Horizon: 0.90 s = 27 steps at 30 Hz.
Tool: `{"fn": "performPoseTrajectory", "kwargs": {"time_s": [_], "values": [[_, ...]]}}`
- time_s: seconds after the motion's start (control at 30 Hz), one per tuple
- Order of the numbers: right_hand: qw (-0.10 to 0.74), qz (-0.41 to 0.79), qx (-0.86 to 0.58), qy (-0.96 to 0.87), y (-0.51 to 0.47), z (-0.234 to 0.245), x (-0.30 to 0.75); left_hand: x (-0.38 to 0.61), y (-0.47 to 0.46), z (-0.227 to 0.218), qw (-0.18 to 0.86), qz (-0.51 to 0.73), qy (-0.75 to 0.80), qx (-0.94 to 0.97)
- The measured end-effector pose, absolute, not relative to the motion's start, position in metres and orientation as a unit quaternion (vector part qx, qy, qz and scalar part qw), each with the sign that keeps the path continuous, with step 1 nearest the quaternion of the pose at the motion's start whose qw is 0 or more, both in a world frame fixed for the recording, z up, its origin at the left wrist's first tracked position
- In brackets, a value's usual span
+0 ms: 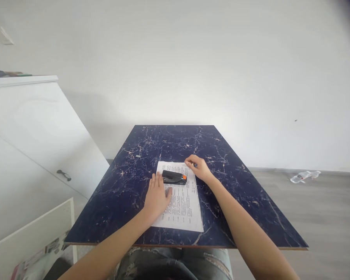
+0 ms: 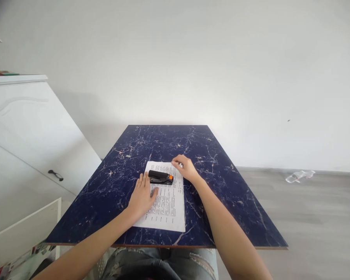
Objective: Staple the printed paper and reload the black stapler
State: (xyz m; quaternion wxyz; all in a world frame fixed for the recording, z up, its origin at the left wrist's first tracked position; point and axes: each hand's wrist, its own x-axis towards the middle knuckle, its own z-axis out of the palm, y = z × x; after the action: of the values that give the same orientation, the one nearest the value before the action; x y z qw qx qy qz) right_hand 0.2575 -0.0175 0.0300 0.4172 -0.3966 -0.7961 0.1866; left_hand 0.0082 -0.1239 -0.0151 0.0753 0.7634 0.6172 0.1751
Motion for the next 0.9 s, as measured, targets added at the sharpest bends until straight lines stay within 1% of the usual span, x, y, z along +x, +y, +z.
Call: {"fn": "performPoseTrajectory", "kwargs": {"time_s": [0.07, 0.13, 0.23, 0.3, 0.33, 0.37, 0.4, 0.47, 0.5, 0.57, 0.67, 0.73, 0.8, 0.87, 0.9], "values": [[0.376, 0.17, -0.33, -0.849, -0.029, 0.04, 0.245, 0.007, -0.123, -0.016, 0.081, 0.178, 0.619, 0.761], [0.329, 0.145, -0.297, -0.885, -0.038, 0.045, 0.232, -0.002, -0.115, -0.008, 0.086, 0.166, 0.612, 0.768], [0.283, 0.121, -0.289, -0.906, -0.043, 0.044, 0.217, -0.028, -0.087, 0.024, 0.123, 0.104, 0.541, 0.826], [0.264, 0.126, -0.29, -0.911, -0.043, 0.039, 0.211, -0.043, -0.06, 0.052, 0.189, 0.05, 0.478, 0.856], [0.258, 0.129, -0.294, -0.911, -0.042, 0.037, 0.208, -0.048, -0.047, 0.064, 0.216, 0.016, 0.479, 0.851], [0.256, 0.129, -0.3, -0.91, -0.042, 0.034, 0.206, -0.048, -0.034, 0.073, 0.218, -0.01, 0.497, 0.84], [0.258, 0.125, -0.307, -0.908, -0.043, 0.031, 0.204, -0.045, -0.022, 0.078, 0.182, 0.004, 0.531, 0.828], [0.263, 0.117, -0.323, -0.901, -0.045, 0.028, 0.198, -0.03, -0.003, 0.075, 0.086, 0.108, 0.586, 0.799], [0.264, 0.117, -0.331, -0.898, -0.047, 0.027, 0.195, -0.02, 0.004, 0.067, 0.058, 0.169, 0.584, 0.792], [0.264, 0.123, -0.339, -0.895, -0.051, 0.027, 0.193, -0.002, 0.014, 0.046, 0.053, 0.229, 0.522, 0.82], [0.278, 0.142, -0.339, -0.888, -0.052, 0.036, 0.203, 0.008, 0.02, 0.016, 0.076, 0.211, 0.436, 0.872], [0.324, 0.165, -0.366, -0.856, -0.048, 0.044, 0.222, 0.005, 0.021, 0.005, 0.079, 0.188, 0.421, 0.884], [0.387, 0.171, -0.424, -0.801, -0.038, 0.052, 0.25, 0.001, 0.021, 0.002, 0.079, 0.179, 0.419, 0.887], [0.423, 0.126, -0.479, -0.759, -0.027, 0.056, 0.28, -0.001, 0.02, 0.003, 0.074, 0.177, 0.419, 0.887], [0.419, 0.094, -0.498, -0.754, -0.021, 0.055, 0.294, 0.0, 0.02, 0.003, 0.068, 0.179, 0.422, 0.886]]}}
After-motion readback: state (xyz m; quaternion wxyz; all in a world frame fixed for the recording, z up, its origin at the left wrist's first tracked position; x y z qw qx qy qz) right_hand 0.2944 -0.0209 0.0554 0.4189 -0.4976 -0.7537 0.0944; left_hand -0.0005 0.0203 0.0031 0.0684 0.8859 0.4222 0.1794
